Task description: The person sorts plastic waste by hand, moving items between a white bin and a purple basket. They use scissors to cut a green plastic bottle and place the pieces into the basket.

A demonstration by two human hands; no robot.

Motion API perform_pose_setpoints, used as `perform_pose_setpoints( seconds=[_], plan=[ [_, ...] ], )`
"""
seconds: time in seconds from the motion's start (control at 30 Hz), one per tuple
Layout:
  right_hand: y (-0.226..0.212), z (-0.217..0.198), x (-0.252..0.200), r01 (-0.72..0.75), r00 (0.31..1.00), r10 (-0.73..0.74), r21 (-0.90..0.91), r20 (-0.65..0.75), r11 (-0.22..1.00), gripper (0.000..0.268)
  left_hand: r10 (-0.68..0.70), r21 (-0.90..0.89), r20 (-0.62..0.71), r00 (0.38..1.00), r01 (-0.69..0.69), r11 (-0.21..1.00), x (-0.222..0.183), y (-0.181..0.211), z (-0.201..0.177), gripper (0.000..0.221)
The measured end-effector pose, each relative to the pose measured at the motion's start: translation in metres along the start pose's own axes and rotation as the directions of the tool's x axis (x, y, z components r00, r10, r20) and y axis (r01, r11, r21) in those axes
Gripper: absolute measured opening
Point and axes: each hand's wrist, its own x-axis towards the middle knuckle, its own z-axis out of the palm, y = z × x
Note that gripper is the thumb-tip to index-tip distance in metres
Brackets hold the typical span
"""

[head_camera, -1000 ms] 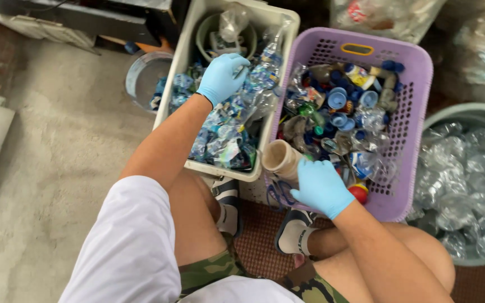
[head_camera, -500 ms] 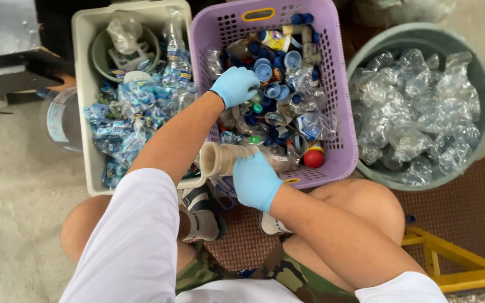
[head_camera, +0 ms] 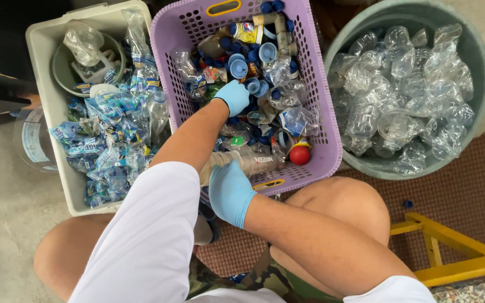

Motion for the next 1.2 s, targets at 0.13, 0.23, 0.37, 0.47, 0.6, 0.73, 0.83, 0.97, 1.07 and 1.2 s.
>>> perform_pose_setpoints(
  seconds=[0.13, 0.23, 0.37, 0.47, 0.6, 0.73, 0.83, 0.97, 1.07, 1.2],
  plan=[
    [0.001, -0.002, -0.004, -0.006, 1.000, 0.006, -0.004, -0.002, 1.000, 0.049, -0.007, -0.084, -0.041, 0.999, 0.004, 0.996, -0.007, -0.007, -0.019, 0.011],
    [0.004, -0.004, -0.010, 0.025, 0.999, -0.026, -0.048, -0.033, 0.999, 0.047, -0.073, -0.172, -0.136, 0.988, 0.049, 0.984, -0.023, -0.018, -0.040, 0.019],
    [0.009, 0.010, -0.008, -0.001, 0.957, -0.016, -0.060, -0.288, 0.998, 0.042, -0.266, -0.476, -0.327, 0.907, 0.086, 0.875, -0.067, -0.032, -0.081, 0.019],
    [0.011, 0.031, 0.000, -0.009, 0.877, -0.012, -0.041, -0.480, 0.999, 0.038, -0.365, -0.621, -0.314, 0.877, 0.101, 0.777, -0.104, -0.040, -0.103, 0.021],
    [0.021, 0.047, 0.014, 0.066, 0.860, -0.085, -0.056, -0.503, 0.996, 0.045, -0.515, -0.760, -0.345, 0.785, 0.089, 0.644, -0.154, -0.050, -0.095, 0.019],
    [0.022, 0.022, 0.001, 0.036, 0.951, -0.027, 0.024, -0.307, 0.999, 0.070, -0.674, -0.789, -0.331, 0.661, 0.198, 0.582, -0.228, -0.066, -0.084, 0.016],
    [0.021, -0.011, -0.018, -0.023, 0.995, 0.023, 0.003, -0.092, 1.000, 0.062, -0.782, -0.865, -0.091, 0.616, 0.340, 0.368, -0.314, -0.073, -0.109, 0.023],
    [0.026, -0.014, -0.020, -0.011, 0.997, 0.009, -0.024, -0.082, 1.000, 0.075, -0.944, -0.901, -0.035, 0.328, 0.398, 0.171, -0.413, -0.081, -0.069, 0.018],
    [0.028, -0.015, -0.016, -0.023, 0.998, 0.019, -0.078, -0.054, 0.997, 0.073, -0.996, -0.921, 0.070, 0.058, 0.387, -0.042, -0.478, -0.083, -0.019, 0.021],
    [0.028, -0.029, -0.013, -0.060, 0.997, 0.064, -0.103, 0.038, 0.993, 0.077, -0.892, -0.868, 0.356, -0.280, 0.255, -0.426, -0.536, -0.075, 0.045, 0.028]
  ],
)
